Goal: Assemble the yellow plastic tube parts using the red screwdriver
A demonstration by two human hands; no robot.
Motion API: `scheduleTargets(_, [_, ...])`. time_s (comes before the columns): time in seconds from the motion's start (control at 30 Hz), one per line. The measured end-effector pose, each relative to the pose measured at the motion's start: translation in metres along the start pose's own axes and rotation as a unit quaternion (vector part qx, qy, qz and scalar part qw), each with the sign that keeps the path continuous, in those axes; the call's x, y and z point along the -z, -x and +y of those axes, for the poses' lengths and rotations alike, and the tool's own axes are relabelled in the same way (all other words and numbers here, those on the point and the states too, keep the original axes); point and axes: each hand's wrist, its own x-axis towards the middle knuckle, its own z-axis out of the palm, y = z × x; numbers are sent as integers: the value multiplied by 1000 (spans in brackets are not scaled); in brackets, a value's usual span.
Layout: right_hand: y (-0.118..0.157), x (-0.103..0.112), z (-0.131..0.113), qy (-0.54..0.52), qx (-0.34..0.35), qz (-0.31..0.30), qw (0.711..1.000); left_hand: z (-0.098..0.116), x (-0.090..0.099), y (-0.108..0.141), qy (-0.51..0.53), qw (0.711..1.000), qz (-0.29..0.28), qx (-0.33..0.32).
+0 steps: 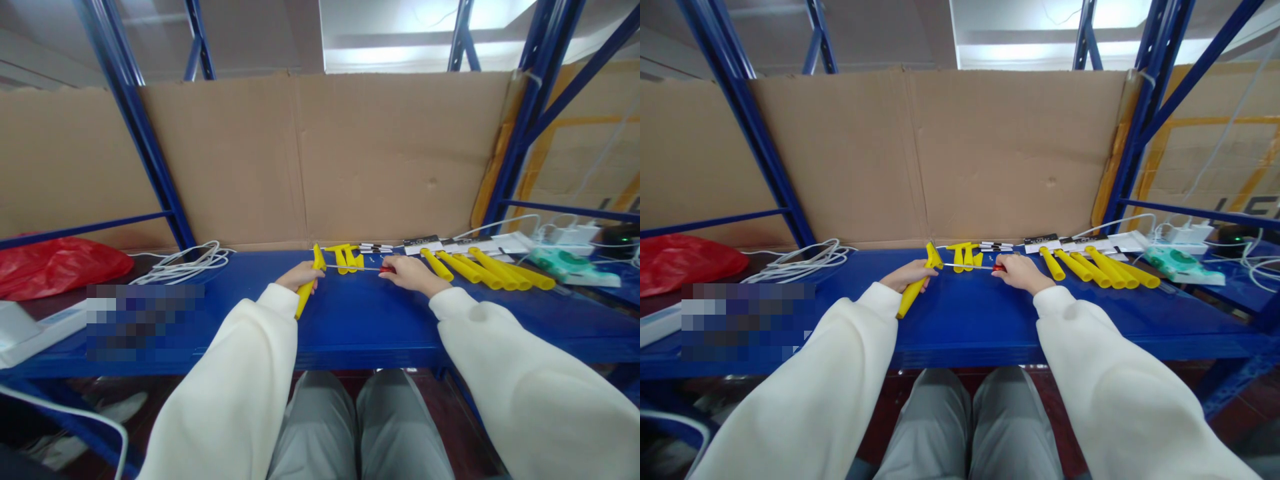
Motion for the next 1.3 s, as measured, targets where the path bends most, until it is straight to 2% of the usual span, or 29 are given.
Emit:
scheduleTargets(0.43, [2, 2, -8, 7, -9, -20, 1000, -5, 1, -6, 15, 1000, 0, 0])
scheduleTargets(0.63, [2, 4, -9, 21, 1, 4, 1000, -3, 0, -3, 11, 1000, -4, -4])
scheduleTargets(0.83, [3, 3, -9, 28, -31, -31, 999, -6, 0, -7, 11, 1000, -11, -12])
scheduleTargets(1.1, [2, 3, -12, -7, -18, -57, 998, -7, 0, -9, 10, 1000, -5, -13])
scheduleTargets(1.3, [4, 6, -14, 41, -34, -24, 998, -5, -1, -6, 8, 1000, -5, -14])
